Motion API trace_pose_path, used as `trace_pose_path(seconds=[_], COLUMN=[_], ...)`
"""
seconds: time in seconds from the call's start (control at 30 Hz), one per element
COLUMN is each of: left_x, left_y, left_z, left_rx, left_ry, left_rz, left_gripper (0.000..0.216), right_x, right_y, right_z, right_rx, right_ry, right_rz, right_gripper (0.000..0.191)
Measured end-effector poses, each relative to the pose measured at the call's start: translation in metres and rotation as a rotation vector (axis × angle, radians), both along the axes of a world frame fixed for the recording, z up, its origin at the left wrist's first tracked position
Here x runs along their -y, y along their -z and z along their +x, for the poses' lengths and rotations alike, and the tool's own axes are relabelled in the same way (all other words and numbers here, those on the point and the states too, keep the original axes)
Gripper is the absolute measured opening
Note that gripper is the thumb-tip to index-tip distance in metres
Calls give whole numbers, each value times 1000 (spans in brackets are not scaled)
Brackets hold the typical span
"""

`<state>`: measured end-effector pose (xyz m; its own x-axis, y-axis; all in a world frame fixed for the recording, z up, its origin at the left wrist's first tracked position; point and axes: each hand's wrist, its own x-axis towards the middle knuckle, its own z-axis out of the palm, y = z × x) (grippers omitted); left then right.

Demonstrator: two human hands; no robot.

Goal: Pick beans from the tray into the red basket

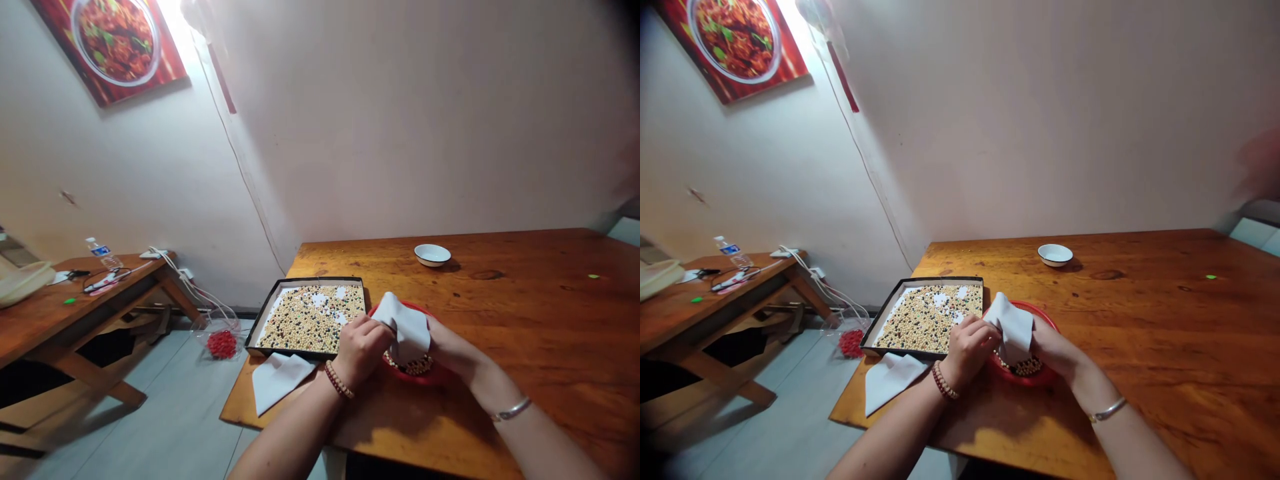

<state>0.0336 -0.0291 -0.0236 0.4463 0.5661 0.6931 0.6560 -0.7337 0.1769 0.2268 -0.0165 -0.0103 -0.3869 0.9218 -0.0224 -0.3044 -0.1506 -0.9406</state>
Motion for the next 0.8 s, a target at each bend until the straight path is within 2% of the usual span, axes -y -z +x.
trace_pose_path(seconds=[0.1, 0.17, 0.33, 0.4, 0.47, 0.63, 0.8], left_x=[1, 0, -1, -2, -2, -2, -2], left_y=[1, 0, -3, -3, -3, -5, -10], left_z=[0, -1, -3, -3, -3, -4, -4], left_rx=[54, 104, 179, 162, 134, 17, -139], left_ry=[7, 22, 34, 17, -8, -58, -132], left_rz=[27, 55, 110, 88, 47, -55, -151], left_gripper=[27, 25, 23, 27, 30, 25, 14], right_x=[1, -1, -12, -15, -16, -11, -8], right_y=[-4, -2, 19, 26, 29, 14, 4], right_z=[1, 1, -2, -1, 0, 4, 5], right_rx=[21, 71, 149, 159, 185, 248, 293], right_ry=[21, 35, 70, 81, 79, 25, 3], right_rz=[18, 60, 162, 161, 148, 239, 292], right_gripper=[34, 32, 26, 28, 23, 14, 27])
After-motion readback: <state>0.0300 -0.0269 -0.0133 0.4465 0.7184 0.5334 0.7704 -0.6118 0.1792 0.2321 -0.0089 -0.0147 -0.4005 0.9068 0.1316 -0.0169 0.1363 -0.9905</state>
